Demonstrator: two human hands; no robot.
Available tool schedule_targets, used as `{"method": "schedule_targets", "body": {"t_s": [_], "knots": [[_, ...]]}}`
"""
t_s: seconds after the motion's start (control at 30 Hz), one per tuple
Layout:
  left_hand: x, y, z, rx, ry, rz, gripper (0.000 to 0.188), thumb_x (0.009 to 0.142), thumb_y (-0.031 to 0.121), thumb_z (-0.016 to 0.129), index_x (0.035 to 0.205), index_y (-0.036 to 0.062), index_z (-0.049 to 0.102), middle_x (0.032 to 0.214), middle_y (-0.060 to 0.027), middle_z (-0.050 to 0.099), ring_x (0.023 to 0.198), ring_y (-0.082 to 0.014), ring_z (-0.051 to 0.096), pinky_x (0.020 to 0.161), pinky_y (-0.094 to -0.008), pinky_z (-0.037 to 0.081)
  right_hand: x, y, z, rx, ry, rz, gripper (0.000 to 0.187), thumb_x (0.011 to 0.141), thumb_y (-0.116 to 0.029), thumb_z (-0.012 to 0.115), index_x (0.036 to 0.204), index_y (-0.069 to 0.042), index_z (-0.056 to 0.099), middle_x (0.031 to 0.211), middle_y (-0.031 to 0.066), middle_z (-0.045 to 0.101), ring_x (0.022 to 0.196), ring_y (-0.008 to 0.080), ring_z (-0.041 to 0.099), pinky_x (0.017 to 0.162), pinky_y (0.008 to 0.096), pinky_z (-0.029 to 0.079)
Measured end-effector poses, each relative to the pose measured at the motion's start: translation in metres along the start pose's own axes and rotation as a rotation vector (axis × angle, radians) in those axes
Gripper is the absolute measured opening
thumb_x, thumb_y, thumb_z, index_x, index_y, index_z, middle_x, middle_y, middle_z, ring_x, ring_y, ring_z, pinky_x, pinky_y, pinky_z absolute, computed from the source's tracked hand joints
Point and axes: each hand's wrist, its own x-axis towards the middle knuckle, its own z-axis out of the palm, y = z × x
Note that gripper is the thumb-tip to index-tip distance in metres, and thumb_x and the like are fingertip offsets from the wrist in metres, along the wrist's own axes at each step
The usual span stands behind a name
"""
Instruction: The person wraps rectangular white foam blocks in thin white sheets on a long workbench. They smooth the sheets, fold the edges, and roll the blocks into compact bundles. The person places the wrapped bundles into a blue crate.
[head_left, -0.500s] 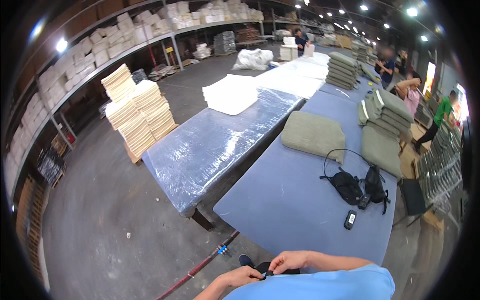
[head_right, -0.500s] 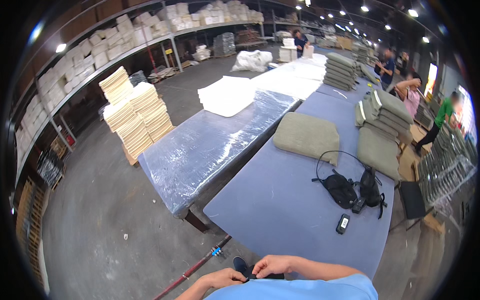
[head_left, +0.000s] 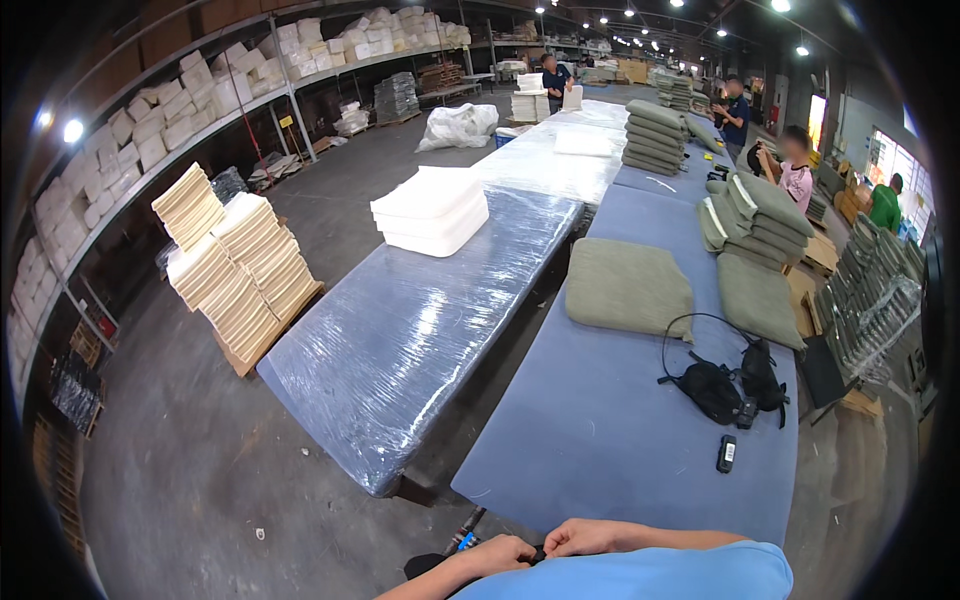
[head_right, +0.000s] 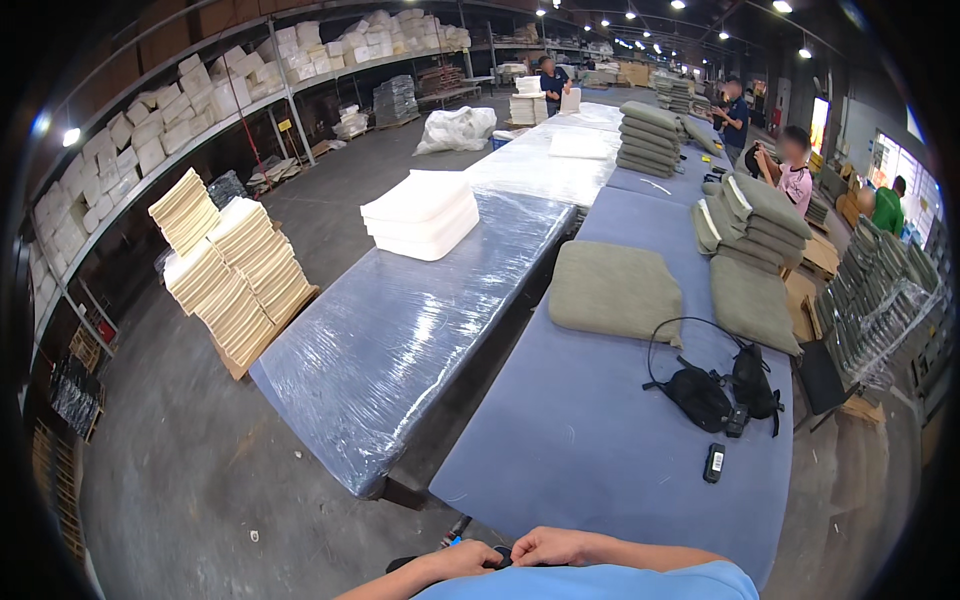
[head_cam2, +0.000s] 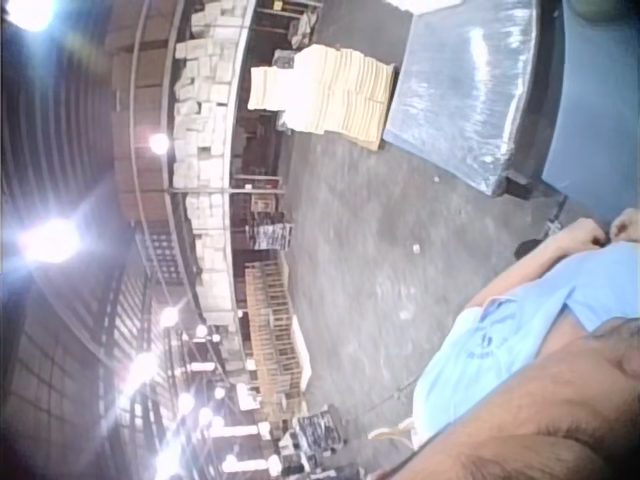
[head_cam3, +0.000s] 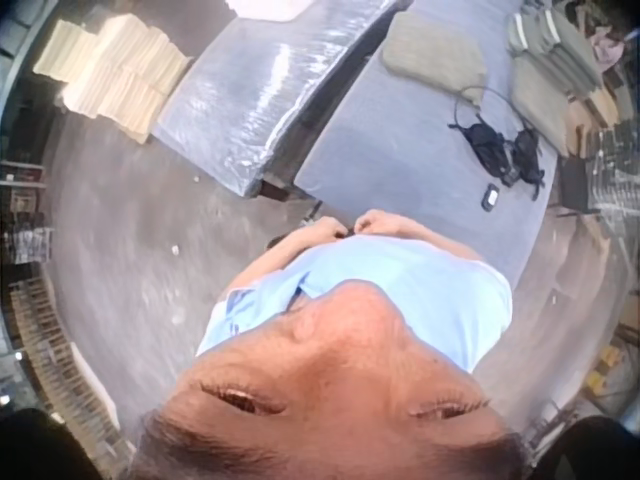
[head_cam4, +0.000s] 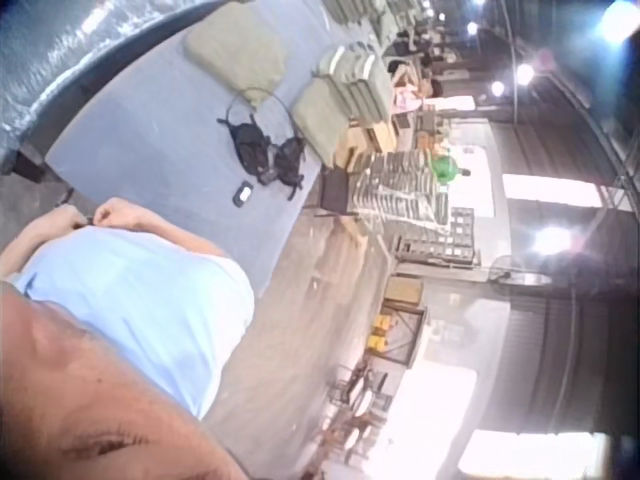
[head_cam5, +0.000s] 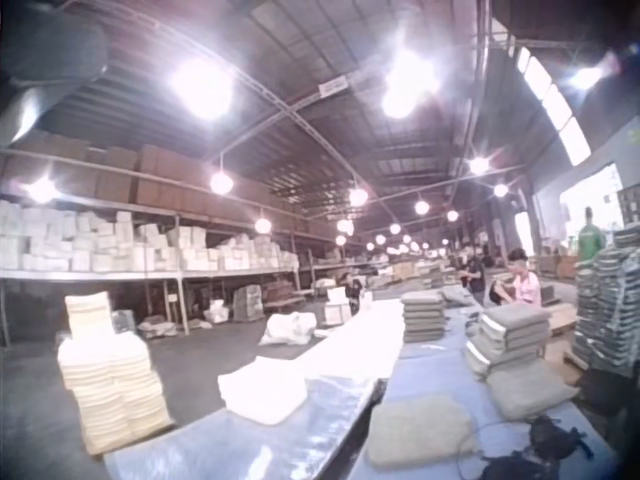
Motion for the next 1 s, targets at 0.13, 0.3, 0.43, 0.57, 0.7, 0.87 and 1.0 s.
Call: {"method": "schedule_targets", "body": {"t_s": [0.13, 0.3, 0.43, 0.57, 0.7, 0.87, 1.0], "knots": [[-0.016, -0.033, -0.015, -0.042, 0.120, 0.100, 0.032, 0.094, 0.031, 0.066, 0.107, 0.0030, 0.074, 0.094, -0.0218, 0.075, 0.087, -0.0396, 0.073, 0.077, -0.0468, 0.056, 0.034, -0.028, 0.009, 0.007, -0.065, 0.033, 0.018, 0.097, -0.026, 0.075, 0.100, -0.008, 0.072, 0.085, -0.0053, 0.065, 0.076, 0.0045, 0.056, 0.066, 0.0238, 0.046], [-0.060, -0.094, -0.032, 0.041, 0.288, 0.071, 0.034, 0.093, 0.026, 0.064, 0.121, 0.0076, 0.068, 0.094, -0.0229, 0.074, 0.088, -0.0458, 0.071, 0.080, -0.0527, 0.057, 0.106, -0.086, 0.031, -0.680, 0.070, -0.005, 0.027, 0.096, -0.032, 0.072, 0.101, -0.007, 0.065, 0.093, 0.0055, 0.070, 0.086, 0.0178, 0.066, 0.076, 0.0348, 0.052], [-0.119, -0.148, -0.062, -0.061, 0.356, 0.015, 0.038, 0.093, 0.027, 0.064, 0.127, 0.0105, 0.064, 0.095, -0.0252, 0.073, 0.090, -0.0468, 0.070, 0.080, -0.0543, 0.056, 0.196, -0.124, 0.063, -0.833, 0.178, 0.038, 0.036, 0.101, -0.041, 0.058, 0.111, -0.006, 0.058, 0.107, 0.0181, 0.072, 0.105, 0.0363, 0.070, 0.085, 0.0492, 0.053], [-0.192, -0.240, -0.082, -0.297, 0.463, 0.102, 0.031, 0.096, 0.027, 0.069, 0.120, 0.0081, 0.065, 0.096, -0.0174, 0.074, 0.088, -0.0325, 0.073, 0.075, -0.0433, 0.056, 0.300, -0.168, 0.116, -1.115, 0.199, -0.055, 0.039, 0.103, -0.042, 0.049, 0.117, -0.007, 0.055, 0.114, 0.0239, 0.070, 0.110, 0.0416, 0.069, 0.091, 0.0539, 0.053], [-0.281, -0.357, -0.089, -1.022, 0.279, 0.335, 0.019, 0.102, 0.018, 0.069, 0.115, 0.0038, 0.065, 0.103, 0.0023, 0.066, 0.095, -0.0070, 0.060, 0.085, -0.0263, 0.051, 0.406, -0.236, 0.191, -1.172, 0.113, -0.094, 0.037, 0.104, -0.040, 0.048, 0.118, -0.007, 0.056, 0.111, 0.0259, 0.070, 0.109, 0.0396, 0.070, 0.092, 0.0522, 0.055], [-0.381, -0.422, -0.141, -0.966, 0.375, 0.003, 0.031, 0.093, 0.027, 0.079, 0.111, 0.0037, 0.068, 0.087, 0.0011, 0.066, 0.078, -0.0069, 0.058, 0.068, -0.0270, 0.047, 0.497, -0.334, 0.244, -1.099, -0.036, 0.027, 0.035, 0.106, -0.038, 0.050, 0.120, -0.007, 0.058, 0.109, 0.0214, 0.072, 0.106, 0.0353, 0.072, 0.089, 0.0460, 0.056], [-0.448, -0.457, -0.217, -0.587, 0.374, -0.058, 0.035, 0.093, 0.036, 0.076, 0.109, 0.0054, 0.071, 0.090, -0.0057, 0.073, 0.080, -0.0146, 0.067, 0.072, -0.0328, 0.051, 0.556, -0.376, 0.234, -0.623, -0.214, 0.020, 0.036, 0.105, -0.034, 0.056, 0.129, -0.008, 0.064, 0.116, 0.0138, 0.072, 0.106, 0.0240, 0.069, 0.088, 0.0391, 0.053]]}}
